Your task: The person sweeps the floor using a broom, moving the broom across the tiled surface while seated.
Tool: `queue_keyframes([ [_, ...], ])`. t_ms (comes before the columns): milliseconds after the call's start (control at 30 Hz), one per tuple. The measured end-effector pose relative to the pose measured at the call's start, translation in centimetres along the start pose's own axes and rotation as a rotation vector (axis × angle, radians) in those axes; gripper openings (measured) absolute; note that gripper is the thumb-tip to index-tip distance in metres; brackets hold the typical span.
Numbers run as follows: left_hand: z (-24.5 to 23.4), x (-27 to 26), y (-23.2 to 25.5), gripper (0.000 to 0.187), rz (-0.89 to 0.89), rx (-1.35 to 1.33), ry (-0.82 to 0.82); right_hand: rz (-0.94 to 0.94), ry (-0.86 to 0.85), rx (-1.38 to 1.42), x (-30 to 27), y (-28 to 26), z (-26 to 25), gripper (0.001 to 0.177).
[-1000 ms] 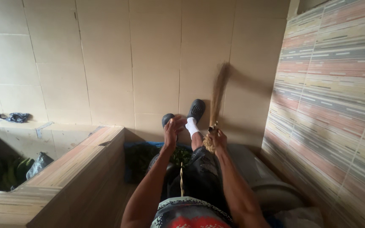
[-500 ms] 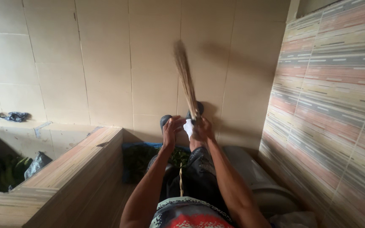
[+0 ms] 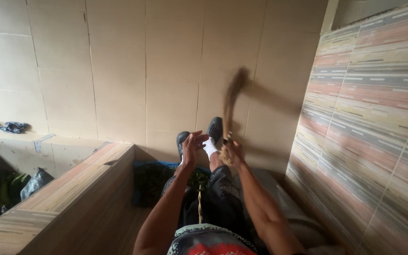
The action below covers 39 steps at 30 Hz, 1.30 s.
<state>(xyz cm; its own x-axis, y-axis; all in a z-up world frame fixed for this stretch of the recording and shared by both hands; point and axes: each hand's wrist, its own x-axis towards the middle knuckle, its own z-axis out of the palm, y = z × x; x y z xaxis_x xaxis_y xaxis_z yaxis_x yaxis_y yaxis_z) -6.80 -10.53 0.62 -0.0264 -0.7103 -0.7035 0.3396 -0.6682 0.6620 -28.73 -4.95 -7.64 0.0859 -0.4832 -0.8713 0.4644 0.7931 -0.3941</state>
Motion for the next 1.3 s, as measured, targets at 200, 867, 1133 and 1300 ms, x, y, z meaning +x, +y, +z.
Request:
queue_keyframes([
  [200, 0.3, 0.5, 0.2, 0.062, -0.028, -0.027, 0.004, -0.101, 0.078, -0.455, 6.6, -2.5, 4.1, 0.047],
  [867, 3.0, 3.1, 1.8, 0.067, 0.07, -0.035, -0.037, 0.028, 0.259, -0.289, 1.9, -6.8, -1.2, 0.038],
  [1133, 3.1, 4.2, 2.6, 0.065, 0.047, -0.093, -0.012, -0.153, 0.217, -0.71, 7.6, -7.3, 5.4, 0.046],
  [1300, 3.2, 5.4, 3.5, 0.066, 0.038, -0.058, -0.022, -0.222, -0.062, -0.133, 4.7, -6.6, 4.4, 0.025],
])
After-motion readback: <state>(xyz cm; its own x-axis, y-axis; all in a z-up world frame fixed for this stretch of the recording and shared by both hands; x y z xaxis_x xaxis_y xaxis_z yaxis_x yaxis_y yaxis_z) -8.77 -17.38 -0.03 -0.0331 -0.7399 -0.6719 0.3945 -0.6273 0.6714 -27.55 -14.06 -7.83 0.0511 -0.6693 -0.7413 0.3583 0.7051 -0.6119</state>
